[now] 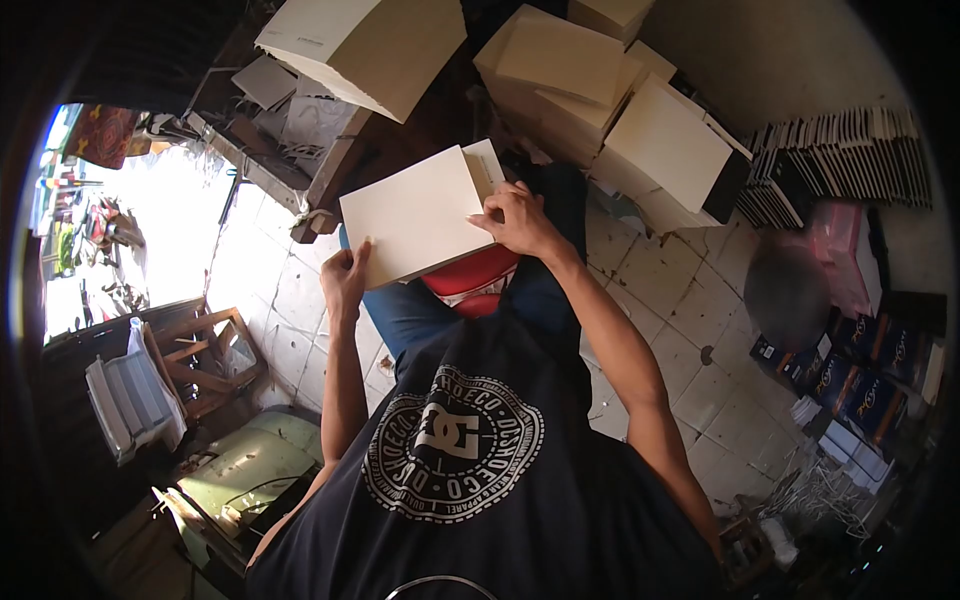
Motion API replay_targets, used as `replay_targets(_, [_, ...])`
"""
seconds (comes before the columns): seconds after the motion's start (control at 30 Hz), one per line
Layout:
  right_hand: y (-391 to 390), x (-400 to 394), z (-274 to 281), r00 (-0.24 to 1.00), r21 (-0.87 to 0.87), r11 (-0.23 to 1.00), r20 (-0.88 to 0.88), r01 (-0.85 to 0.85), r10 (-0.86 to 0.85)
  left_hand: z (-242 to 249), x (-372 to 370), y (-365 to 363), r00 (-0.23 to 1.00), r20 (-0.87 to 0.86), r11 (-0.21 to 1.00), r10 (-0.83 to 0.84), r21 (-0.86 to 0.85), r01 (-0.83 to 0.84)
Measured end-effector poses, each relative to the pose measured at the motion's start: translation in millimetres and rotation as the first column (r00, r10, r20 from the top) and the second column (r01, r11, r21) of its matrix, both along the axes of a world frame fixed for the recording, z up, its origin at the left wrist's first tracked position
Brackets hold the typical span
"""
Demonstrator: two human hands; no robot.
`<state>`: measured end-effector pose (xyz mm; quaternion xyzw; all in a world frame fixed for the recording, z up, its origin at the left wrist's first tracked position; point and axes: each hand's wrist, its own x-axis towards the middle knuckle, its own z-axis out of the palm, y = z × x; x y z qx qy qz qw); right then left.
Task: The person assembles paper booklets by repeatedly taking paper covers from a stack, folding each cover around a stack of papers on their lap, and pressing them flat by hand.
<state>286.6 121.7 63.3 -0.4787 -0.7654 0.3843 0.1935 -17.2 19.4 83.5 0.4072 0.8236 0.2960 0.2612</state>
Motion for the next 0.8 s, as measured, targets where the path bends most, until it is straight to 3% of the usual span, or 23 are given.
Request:
replay_targets(0.17, [-2, 1, -3, 1.0, 0.069, 0.998, -0.005, 0.005, -0.004, 2, 0, 0, 1.0, -0.018, 1.0, -0.011, -0.02, 0.011])
replay_targets(0.27, [-6, 1, 12, 0.995, 0.096, 0.995, 0.101, -0.002, -0.008, 4, 2, 1, 0.999, -0.033, 1.0, -0.016, -0.013, 0.015])
replay_targets(0.37, [-11, 4, 35, 0.96, 0.018, 0.996, 0.27, -0.085, 0.077, 4, 1, 0, 0.999, -0.029, 1.0, -0.017, -0.022, 0.017])
replay_targets(0.47, [-21, 12, 56, 0.951, 0.105, 0.977, 0.27, -0.188, 0.154, 4, 1, 0, 0.999, -0.033, 0.999, -0.012, -0.032, 0.011])
replay_targets(0.57, [-22, 14, 41, 0.95, 0.235, 0.944, 0.262, -0.232, 0.168, 4, 3, 1, 1.0, -0.023, 0.999, -0.009, -0.033, 0.009])
replay_targets(0.8, [-19, 14, 25, 0.959, 0.213, 0.95, 0.217, -0.229, 0.183, 5, -2, 2, 0.999, -0.031, 0.996, -0.017, -0.089, 0.014])
